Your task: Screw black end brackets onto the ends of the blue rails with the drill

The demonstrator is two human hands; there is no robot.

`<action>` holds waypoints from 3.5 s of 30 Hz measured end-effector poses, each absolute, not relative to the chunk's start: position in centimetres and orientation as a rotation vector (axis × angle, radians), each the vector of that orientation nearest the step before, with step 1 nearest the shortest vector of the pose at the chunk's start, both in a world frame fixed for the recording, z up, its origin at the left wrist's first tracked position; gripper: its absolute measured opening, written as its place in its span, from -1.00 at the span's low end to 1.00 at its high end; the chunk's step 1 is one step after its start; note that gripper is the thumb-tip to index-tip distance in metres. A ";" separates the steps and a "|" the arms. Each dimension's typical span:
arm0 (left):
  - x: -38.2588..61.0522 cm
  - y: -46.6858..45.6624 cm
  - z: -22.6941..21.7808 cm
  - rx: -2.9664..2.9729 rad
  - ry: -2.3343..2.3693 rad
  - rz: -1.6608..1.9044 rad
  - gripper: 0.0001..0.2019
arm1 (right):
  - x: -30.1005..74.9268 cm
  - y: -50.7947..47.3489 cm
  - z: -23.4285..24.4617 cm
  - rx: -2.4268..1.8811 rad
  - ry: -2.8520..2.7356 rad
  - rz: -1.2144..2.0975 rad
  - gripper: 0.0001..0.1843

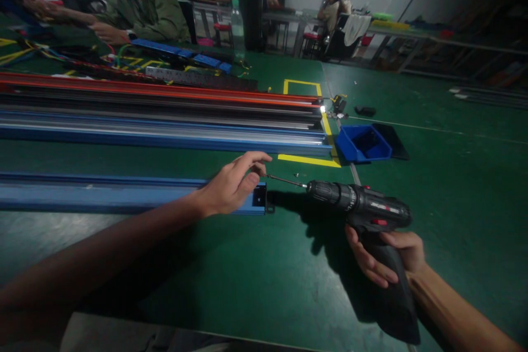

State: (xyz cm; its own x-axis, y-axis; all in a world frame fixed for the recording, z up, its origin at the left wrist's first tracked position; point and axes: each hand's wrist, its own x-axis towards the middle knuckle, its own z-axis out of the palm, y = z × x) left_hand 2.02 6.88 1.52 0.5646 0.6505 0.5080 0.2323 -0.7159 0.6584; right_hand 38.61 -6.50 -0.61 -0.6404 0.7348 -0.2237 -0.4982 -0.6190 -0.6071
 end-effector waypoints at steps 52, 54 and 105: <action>0.1 8.3 3.8 2.579 0.807 0.067 -0.52 | 40.4 -3.6 0.0 -0.578 -0.725 2.308 -0.59; 0.1 8.3 3.7 2.582 0.790 0.077 -0.55 | 40.8 -3.5 0.2 -0.636 -0.724 2.312 -0.60; 0.8 8.7 3.2 2.580 0.792 0.157 -0.64 | 40.0 -3.8 0.4 -0.819 -0.725 2.402 -0.59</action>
State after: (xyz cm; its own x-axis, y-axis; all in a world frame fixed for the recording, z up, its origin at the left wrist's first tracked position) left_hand 0.85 8.66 3.21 0.8299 0.5576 -0.0189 0.5085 -0.7420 0.4369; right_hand 40.05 -3.81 0.40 -0.6954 0.5984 -0.3979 -0.2783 -0.7348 -0.6186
